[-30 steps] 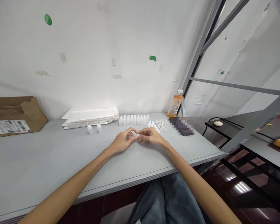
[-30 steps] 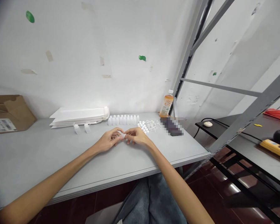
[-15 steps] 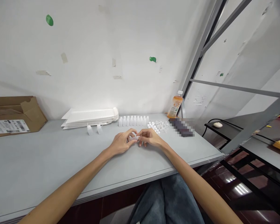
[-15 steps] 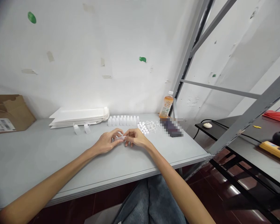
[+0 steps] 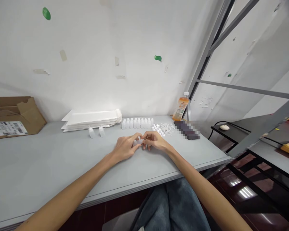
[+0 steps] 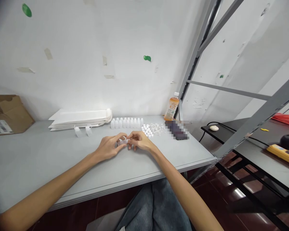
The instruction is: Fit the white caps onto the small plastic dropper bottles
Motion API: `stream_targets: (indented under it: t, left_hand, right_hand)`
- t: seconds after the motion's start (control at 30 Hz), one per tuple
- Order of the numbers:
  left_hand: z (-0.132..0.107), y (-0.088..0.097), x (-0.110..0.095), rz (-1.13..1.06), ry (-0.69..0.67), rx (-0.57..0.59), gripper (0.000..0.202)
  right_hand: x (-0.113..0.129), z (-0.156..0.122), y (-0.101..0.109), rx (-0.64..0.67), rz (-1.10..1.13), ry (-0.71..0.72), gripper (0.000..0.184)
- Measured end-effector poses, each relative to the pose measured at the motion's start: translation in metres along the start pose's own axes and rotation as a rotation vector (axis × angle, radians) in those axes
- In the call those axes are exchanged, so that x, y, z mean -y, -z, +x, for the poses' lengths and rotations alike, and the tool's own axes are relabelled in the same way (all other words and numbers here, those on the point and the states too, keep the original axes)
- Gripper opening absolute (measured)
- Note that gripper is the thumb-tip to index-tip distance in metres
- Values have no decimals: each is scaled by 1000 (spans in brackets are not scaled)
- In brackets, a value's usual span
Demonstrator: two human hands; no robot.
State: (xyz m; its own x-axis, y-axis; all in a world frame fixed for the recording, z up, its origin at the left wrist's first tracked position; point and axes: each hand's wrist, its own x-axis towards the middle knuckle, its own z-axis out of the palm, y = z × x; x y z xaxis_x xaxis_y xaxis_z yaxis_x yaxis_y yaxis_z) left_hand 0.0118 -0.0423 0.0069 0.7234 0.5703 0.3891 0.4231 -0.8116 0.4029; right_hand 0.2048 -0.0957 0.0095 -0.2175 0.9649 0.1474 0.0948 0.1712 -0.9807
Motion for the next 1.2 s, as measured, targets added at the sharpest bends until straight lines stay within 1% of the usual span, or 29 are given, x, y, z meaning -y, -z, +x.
stream_targets:
  t: [0.33,0.47,0.53,0.6,0.77,0.87,0.97,1.07,1.2]
  left_hand:
    - [-2,-6,3,235,-201,-32,35]
    - [-2,-8,4,257,-251,-39,36]
    - [-1,-8,4,249,-252,-39,37]
    - [0,-8,3,219,-201,-48,35]
    - [7,-2,1,3,36,-128,33]
    - [10,0,2,-126,115,-102,39]
    - [10,1,5,-261,144,-52,41]
    - [10,0,7,-402,134,-24,39]
    - [9,-1,10,-467,123,2,39]
  right_hand:
    - [-7,2,2,12,7,-1,36]
    - [-9,3,2,-3,18,1,36]
    - [-9,3,2,-6,22,-1,36]
    - [-6,3,1,-21,28,-6,35]
    - [-1,4,1,-110,67,16,34]
    - [-1,5,2,-153,43,39,34]
    - [0,4,3,-166,16,52,32]
    - [2,3,2,-128,5,40,32]
    - [3,1,1,-66,0,13,33]
